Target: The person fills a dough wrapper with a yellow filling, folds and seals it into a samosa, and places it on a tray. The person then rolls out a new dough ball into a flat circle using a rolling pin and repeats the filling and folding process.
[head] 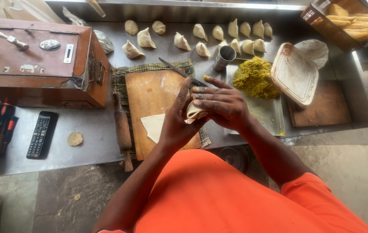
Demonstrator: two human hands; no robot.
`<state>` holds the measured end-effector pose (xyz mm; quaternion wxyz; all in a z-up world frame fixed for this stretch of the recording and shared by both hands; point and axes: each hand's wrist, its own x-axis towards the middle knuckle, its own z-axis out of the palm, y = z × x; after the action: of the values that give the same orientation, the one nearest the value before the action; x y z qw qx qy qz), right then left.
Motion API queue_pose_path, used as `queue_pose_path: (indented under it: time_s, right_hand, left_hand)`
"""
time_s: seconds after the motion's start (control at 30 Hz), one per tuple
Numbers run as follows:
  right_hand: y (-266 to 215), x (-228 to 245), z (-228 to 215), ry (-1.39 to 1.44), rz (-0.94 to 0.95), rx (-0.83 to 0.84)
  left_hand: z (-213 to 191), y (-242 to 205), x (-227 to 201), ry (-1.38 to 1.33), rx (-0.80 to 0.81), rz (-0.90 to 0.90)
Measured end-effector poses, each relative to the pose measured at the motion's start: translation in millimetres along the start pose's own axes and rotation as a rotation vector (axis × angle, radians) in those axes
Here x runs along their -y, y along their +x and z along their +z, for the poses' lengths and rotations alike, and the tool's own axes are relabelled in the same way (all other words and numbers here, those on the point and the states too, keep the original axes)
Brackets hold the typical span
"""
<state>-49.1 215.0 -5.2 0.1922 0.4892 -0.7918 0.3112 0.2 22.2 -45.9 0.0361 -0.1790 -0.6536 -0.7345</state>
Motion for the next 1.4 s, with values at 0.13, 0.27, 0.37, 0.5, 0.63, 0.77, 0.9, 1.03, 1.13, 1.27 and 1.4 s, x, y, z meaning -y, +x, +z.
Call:
queue_pose_path:
  time_s: [0.13,0.27,0.37,0.5,0.63,0.77,0.9,1.03,1.13,1.27,1.4]
  right_hand:
    - [-1.9,3.7,5.2,0.002,0.019,-0.016]
    - [9.5,9.4,4.5,0.113,0.104,-0.009]
    - [3.3,20.8,7.8,0.080,0.132,-0.026]
    - [4.8,25.2,18.9,-0.005,0.038,-0.037]
    - [6.3,26.9,34.0,-0.041,0.172,-0.056]
    - [8.8,18.3,31.0,0.072,0.333,0.072]
    - [-0.9,5.7,22.6,0.483,0.593,0.087]
    - [-21.4,-6.6,31.0,0.287,0.326,-0.005]
    - [-38.0,-8.0,39.6,0.291,0.326,-0.058]
    - [-52.9,-1.3,41.2,0.455,0.511,-0.064]
    - [-64.2,-2.1,42.6,0.752,0.416,-0.138]
  left_hand:
    - [1.3,-3.7,-0.2,0.036,0.003,-0.120]
    - [-1.9,-2.8,10.4,0.101,-0.048,-0.106]
    - [2.5,-12.5,22.9,0.195,-0.014,-0.109]
    - [4.2,-10.8,28.9,0.448,-0.008,-0.066]
    - [6.3,-10.2,28.9,0.299,-0.032,-0.229]
    - [3.2,-2.7,25.5,0.060,-0.045,-0.328]
    - [-5.3,-2.5,19.1,-0.001,-0.074,-0.485]
    - [-7.2,-4.6,14.5,-0.304,-0.078,-0.456]
    - [-7.8,-5.9,12.0,-0.383,-0.084,-0.527]
    - [-11.2,-8.7,11.5,-0.387,-0.065,-0.579]
    - [-9.4,-6.4,12.8,-0.134,-0.029,-0.624]
